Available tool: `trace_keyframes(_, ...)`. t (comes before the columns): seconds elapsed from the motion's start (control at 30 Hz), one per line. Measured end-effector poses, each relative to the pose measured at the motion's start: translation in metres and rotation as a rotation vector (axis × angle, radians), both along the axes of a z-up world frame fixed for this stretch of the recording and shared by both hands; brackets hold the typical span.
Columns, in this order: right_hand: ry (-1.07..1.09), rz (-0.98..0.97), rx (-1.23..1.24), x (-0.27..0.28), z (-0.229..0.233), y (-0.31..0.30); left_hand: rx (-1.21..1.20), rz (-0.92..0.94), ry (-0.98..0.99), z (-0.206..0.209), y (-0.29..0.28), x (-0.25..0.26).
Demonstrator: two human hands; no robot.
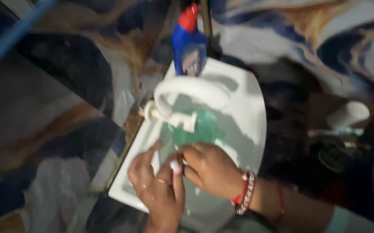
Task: The person cleans a faucet and a small plastic component in a white sink using a toothbrush and liquid cleaner from a blue bottle, then rinses them with water from a green pitcher.
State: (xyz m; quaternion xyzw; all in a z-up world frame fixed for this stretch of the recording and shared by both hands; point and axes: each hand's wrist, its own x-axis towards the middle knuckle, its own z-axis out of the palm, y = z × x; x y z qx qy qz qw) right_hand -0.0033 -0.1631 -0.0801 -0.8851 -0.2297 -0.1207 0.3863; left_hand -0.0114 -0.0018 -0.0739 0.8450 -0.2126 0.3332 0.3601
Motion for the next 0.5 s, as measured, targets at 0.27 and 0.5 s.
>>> trace_keyframes(0.27, -0.051, -0.064, 0.004, -0.018, 0.013, -0.041, 0.050, -0.133, -0.019, 0.010, -0.031, -0.001)
trace_keyframes(0.5, -0.222, -0.215, -0.288, -0.046, 0.036, -0.134, 0.120, -0.455, 0.031, 0.003, -0.092, -0.005)
